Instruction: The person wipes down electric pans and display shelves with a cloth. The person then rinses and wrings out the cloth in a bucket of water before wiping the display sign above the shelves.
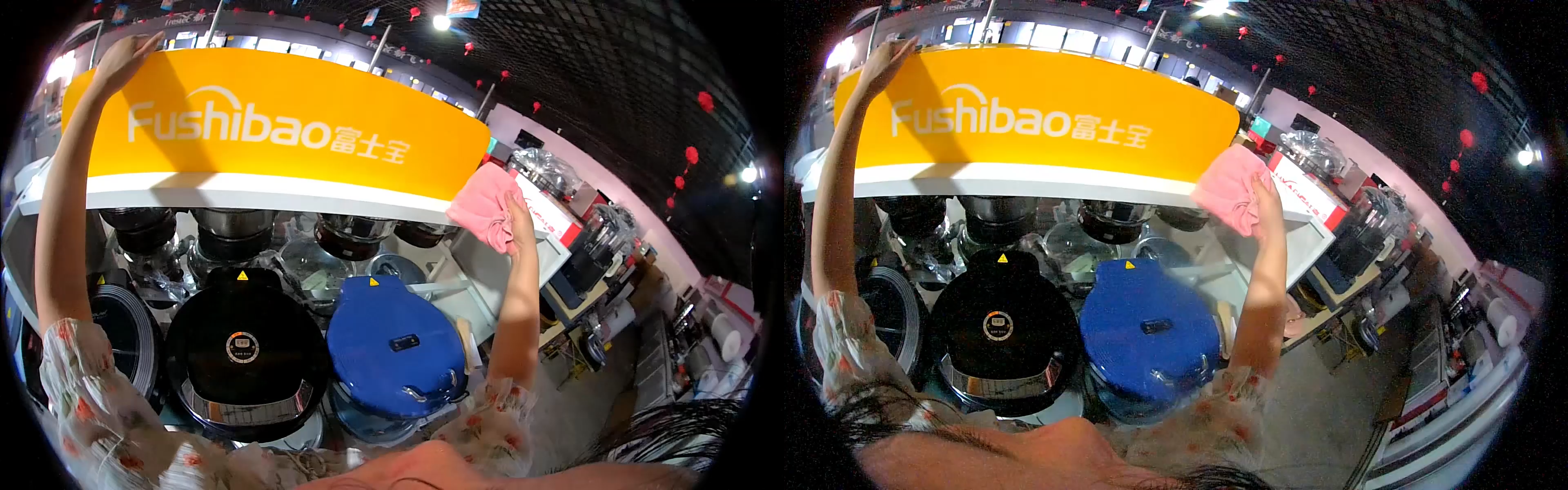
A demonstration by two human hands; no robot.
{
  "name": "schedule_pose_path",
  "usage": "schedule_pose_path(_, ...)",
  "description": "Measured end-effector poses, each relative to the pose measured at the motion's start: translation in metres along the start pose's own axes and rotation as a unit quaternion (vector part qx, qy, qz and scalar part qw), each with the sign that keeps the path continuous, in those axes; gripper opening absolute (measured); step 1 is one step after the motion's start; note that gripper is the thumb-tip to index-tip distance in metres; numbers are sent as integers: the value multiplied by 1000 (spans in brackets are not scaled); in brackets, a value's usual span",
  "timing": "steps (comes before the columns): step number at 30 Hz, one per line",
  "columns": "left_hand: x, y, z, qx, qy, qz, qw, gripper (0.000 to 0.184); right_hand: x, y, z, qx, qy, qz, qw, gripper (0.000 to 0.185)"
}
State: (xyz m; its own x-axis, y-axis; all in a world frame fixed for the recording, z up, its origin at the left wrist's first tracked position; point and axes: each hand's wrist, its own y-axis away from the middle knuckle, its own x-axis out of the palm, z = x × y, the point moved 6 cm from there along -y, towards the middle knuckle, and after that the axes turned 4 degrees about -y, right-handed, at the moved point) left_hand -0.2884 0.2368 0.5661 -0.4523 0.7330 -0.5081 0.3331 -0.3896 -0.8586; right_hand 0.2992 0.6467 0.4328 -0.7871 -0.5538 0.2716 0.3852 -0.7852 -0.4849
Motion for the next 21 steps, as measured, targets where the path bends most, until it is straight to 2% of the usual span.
schedule_pose_path(1,1,0,0,4,14,-3,1000,63,7,6,4,-17,-25,-9,999,36)
schedule_pose_path(4,-1,3,-5,13,18,-25,999,61,2,-16,-3,-164,24,-75,983,36)
schedule_pose_path(7,0,4,-8,12,39,-14,999,57,48,-19,-14,-169,71,-261,948,36)
schedule_pose_path(8,0,6,-10,17,31,-26,999,55,69,-27,-22,-228,80,-269,932,29)
schedule_pose_path(9,-4,8,-14,23,24,-38,999,53,97,-38,-33,-239,186,-261,916,27)
schedule_pose_path(11,-12,8,-21,15,-13,40,999,50,161,-52,-52,-269,391,-238,847,24)
schedule_pose_path(13,-9,10,-20,16,-24,-26,999,50,272,12,-55,-458,413,-231,753,22)
schedule_pose_path(14,-16,12,-26,7,-47,22,999,49,313,27,-64,-453,415,-188,766,23)
schedule_pose_path(15,-16,11,-19,-21,-45,32,998,50,346,40,-71,-446,420,-146,777,24)
schedule_pose_path(17,-11,8,-10,-74,-39,52,995,53,399,78,-72,-469,475,-18,744,28)
schedule_pose_path(18,-21,12,-19,-72,-23,27,997,48,401,83,-77,-475,483,50,734,29)
schedule_pose_path(20,-22,10,-26,-34,42,41,998,49,401,94,-84,-481,486,185,706,31)
schedule_pose_path(21,-26,11,-23,-20,70,47,996,49,388,94,-79,-488,452,222,713,30)
